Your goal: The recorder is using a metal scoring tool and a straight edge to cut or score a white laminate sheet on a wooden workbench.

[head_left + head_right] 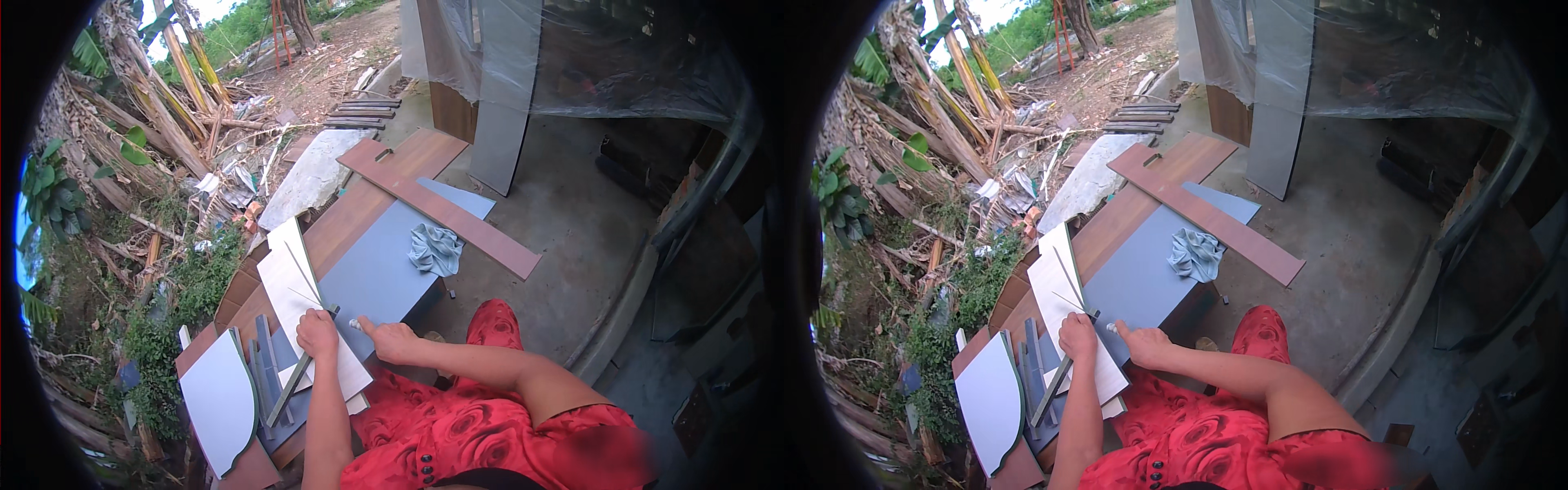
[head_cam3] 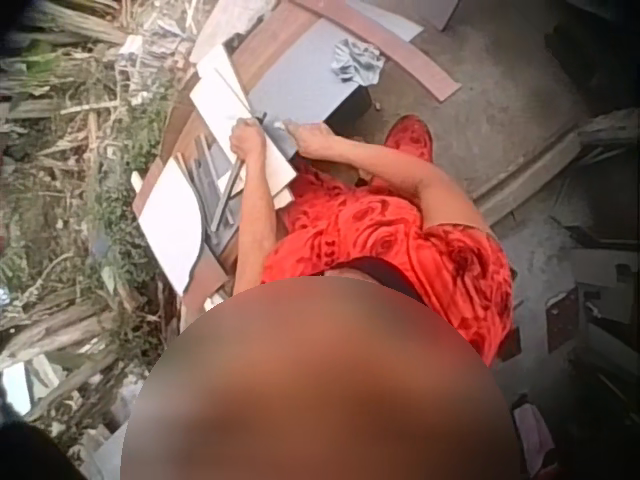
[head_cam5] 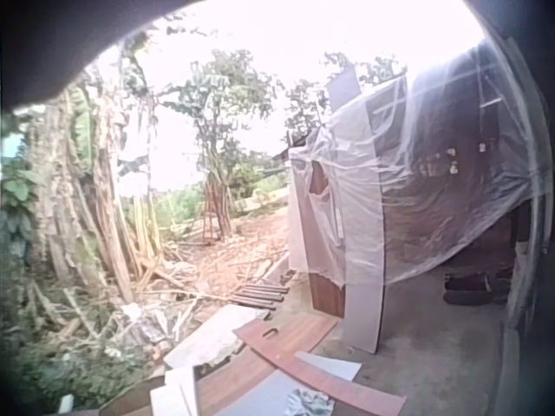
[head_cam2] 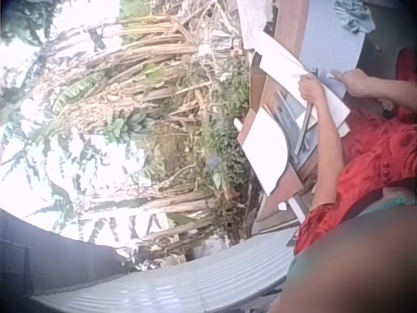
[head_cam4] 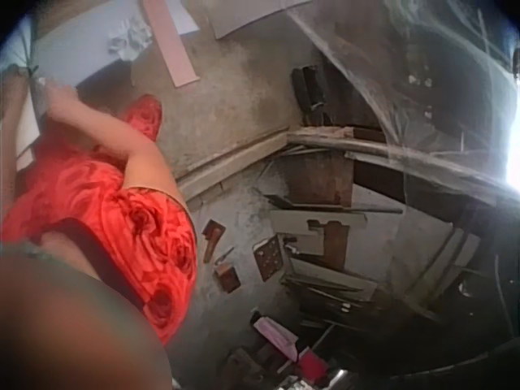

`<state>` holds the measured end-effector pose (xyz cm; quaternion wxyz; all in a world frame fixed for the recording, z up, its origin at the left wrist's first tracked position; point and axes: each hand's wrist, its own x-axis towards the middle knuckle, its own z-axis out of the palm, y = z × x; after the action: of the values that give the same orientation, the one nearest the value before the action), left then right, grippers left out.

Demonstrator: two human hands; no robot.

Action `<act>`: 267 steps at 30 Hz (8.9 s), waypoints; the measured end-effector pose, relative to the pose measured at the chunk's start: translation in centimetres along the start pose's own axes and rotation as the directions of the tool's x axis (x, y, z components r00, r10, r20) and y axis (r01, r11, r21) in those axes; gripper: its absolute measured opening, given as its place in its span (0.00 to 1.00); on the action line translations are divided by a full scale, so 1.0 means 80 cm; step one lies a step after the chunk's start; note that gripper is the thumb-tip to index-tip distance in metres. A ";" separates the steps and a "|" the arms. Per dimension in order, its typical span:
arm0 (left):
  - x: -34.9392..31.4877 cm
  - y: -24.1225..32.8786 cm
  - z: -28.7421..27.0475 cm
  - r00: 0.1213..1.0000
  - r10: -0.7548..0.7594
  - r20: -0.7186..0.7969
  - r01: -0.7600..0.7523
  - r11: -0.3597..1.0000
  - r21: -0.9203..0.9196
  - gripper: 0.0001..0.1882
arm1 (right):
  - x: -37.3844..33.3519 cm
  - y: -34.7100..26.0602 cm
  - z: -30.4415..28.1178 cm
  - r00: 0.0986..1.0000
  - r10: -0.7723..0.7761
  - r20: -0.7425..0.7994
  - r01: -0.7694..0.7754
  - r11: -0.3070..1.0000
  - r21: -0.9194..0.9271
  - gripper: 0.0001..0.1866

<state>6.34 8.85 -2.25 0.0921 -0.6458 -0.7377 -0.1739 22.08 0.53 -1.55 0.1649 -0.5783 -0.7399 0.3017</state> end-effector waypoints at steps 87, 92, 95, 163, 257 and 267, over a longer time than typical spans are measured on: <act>0.001 0.009 -0.007 0.986 -0.098 0.138 0.106 0.993 -0.046 0.16 | -0.076 0.027 0.003 0.999 0.002 -0.038 -0.003 0.999 -0.034 0.26; 0.002 0.008 -0.010 0.985 -0.091 0.149 0.099 0.994 -0.045 0.17 | -0.119 0.035 -0.014 0.995 0.095 0.039 -0.093 0.995 -0.045 0.28; 0.002 0.007 -0.007 0.990 -0.078 0.119 0.083 0.996 -0.040 0.16 | -0.081 0.023 -0.020 0.999 0.052 0.006 -0.051 0.995 -0.085 0.27; -0.007 0.013 -0.004 0.991 -0.005 0.130 0.008 1.000 -0.019 0.32 | -0.216 0.137 0.053 0.939 0.255 -0.230 -0.085 0.821 0.564 0.26; 0.017 -0.029 -0.023 0.912 0.021 0.410 0.118 0.943 -0.311 0.20 | -0.169 0.153 0.014 0.931 0.105 0.349 -0.353 0.024 0.935 0.22; 0.016 -0.031 -0.019 0.920 0.115 0.374 0.030 0.932 -0.360 0.22 | -0.158 0.150 0.016 0.915 0.142 0.377 -0.388 0.050 0.920 0.20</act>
<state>3.55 9.17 -0.72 -0.1717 -0.6891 -0.6826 -0.1721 33.88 -10.10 -8.82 0.3785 -0.4146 -0.2402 0.7919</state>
